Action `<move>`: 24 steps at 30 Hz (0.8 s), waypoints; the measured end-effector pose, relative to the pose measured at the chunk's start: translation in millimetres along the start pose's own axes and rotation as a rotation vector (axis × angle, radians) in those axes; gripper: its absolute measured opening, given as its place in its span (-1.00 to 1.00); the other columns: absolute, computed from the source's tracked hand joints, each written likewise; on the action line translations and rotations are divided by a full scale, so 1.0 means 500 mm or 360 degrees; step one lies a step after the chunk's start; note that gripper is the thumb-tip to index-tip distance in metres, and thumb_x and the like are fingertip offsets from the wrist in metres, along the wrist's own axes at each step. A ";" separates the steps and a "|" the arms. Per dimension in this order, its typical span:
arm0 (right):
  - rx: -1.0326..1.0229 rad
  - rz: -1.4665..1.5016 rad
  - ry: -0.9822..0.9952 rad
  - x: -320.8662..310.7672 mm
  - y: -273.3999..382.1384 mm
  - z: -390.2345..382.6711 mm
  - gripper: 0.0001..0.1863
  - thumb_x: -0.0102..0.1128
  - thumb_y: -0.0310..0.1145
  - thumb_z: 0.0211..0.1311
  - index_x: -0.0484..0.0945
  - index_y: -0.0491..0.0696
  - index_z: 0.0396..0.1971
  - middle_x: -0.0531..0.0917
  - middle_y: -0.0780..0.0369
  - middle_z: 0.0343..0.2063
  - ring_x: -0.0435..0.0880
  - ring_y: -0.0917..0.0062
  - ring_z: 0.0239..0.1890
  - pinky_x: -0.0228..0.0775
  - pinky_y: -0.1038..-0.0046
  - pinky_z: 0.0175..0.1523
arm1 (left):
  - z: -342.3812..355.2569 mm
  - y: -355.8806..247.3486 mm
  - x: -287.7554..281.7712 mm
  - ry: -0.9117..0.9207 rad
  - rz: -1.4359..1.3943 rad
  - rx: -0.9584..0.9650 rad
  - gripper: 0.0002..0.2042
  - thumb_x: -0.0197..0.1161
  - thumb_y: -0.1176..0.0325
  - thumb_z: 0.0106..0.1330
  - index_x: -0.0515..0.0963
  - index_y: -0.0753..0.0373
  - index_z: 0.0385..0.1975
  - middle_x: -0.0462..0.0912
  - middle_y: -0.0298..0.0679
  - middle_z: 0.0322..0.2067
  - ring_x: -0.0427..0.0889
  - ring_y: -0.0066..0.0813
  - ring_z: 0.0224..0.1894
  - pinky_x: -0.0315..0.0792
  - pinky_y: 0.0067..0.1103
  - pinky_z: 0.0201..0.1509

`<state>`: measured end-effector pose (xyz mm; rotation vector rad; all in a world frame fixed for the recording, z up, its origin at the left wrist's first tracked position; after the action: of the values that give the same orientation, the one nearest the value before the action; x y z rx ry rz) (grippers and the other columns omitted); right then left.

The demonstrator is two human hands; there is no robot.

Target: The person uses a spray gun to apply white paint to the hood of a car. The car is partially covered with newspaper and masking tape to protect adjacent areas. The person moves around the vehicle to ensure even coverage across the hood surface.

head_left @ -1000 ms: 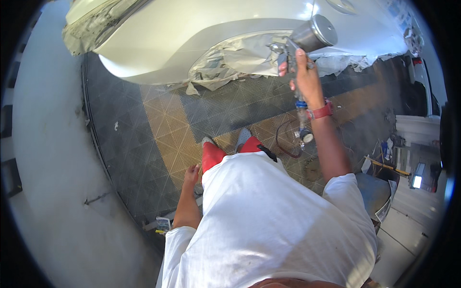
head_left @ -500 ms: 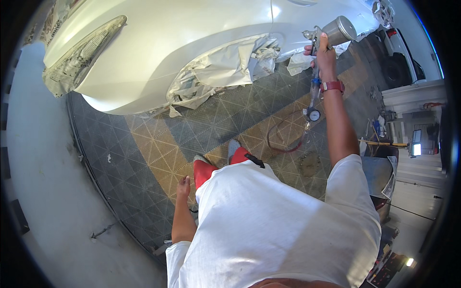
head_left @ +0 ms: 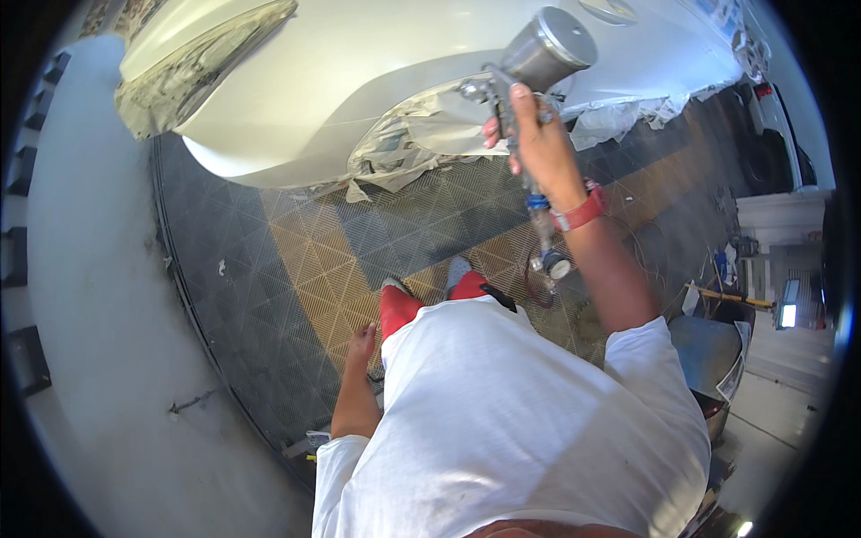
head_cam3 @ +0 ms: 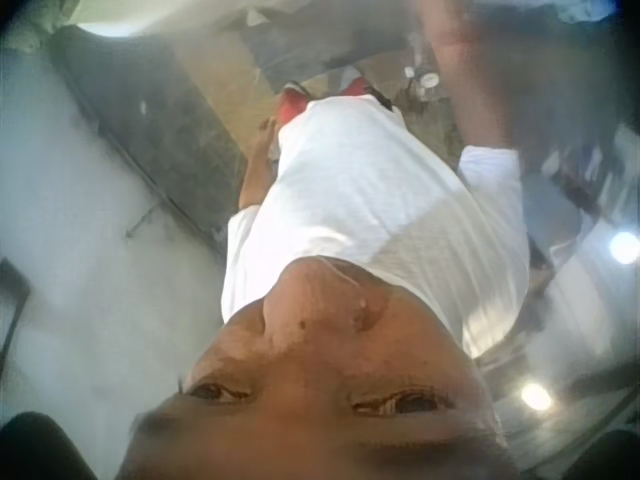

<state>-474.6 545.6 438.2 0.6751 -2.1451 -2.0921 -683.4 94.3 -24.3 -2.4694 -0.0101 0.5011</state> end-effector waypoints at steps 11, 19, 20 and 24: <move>-0.0141 -0.0058 0.0452 0.358 -0.016 -0.012 -0.44 0.01 0.08 0.57 0.56 -0.09 0.22 0.58 0.36 -0.55 0.55 0.70 -0.50 0.45 0.53 -0.31 | -0.055 -0.019 -0.046 -0.0180 -0.0014 0.0033 -0.41 0.20 -0.06 0.46 0.58 0.43 0.16 0.73 0.14 -0.03 0.72 -0.04 0.09 0.53 -0.33 0.20; -0.0100 0.0008 0.0454 0.370 0.027 0.008 -0.40 -0.01 0.10 0.58 0.55 -0.11 0.25 0.61 0.33 -0.51 0.60 0.70 -0.46 0.54 0.56 -0.30 | -0.064 0.044 -0.058 -0.0199 0.0051 0.0000 -0.37 0.14 -0.12 0.47 0.57 0.42 0.17 0.71 0.14 0.03 0.68 -0.02 0.15 0.49 -0.32 0.25; -0.0067 -0.0075 0.0395 0.345 0.030 0.010 -0.40 -0.02 0.12 0.58 0.55 -0.09 0.25 0.63 0.32 -0.48 0.61 0.70 -0.45 0.55 0.56 -0.29 | -0.065 0.047 -0.059 -0.0166 0.0007 -0.0038 -0.36 0.14 -0.13 0.47 0.55 0.40 0.20 0.68 0.16 0.07 0.65 -0.01 0.18 0.48 -0.31 0.27; -0.0059 -0.0134 0.0180 0.210 0.036 0.005 -0.36 -0.10 0.18 0.58 0.56 -0.09 0.22 0.66 0.31 -0.47 0.63 0.73 -0.44 0.43 0.65 -0.51 | -0.058 0.058 -0.061 -0.0131 -0.0035 -0.0086 -0.35 0.14 -0.14 0.47 0.54 0.39 0.22 0.68 0.16 0.08 0.64 0.00 0.20 0.47 -0.32 0.29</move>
<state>-574.8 510.1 429.2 0.8722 -2.0477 -2.0739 -704.7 50.2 -8.5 -2.4965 -0.0853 0.5999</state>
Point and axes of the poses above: each hand's wrist, its own z-axis towards the middle knuckle, its own x-axis out of the palm, y = z × x, the point moved 2 cm from there along z, towards the middle knuckle
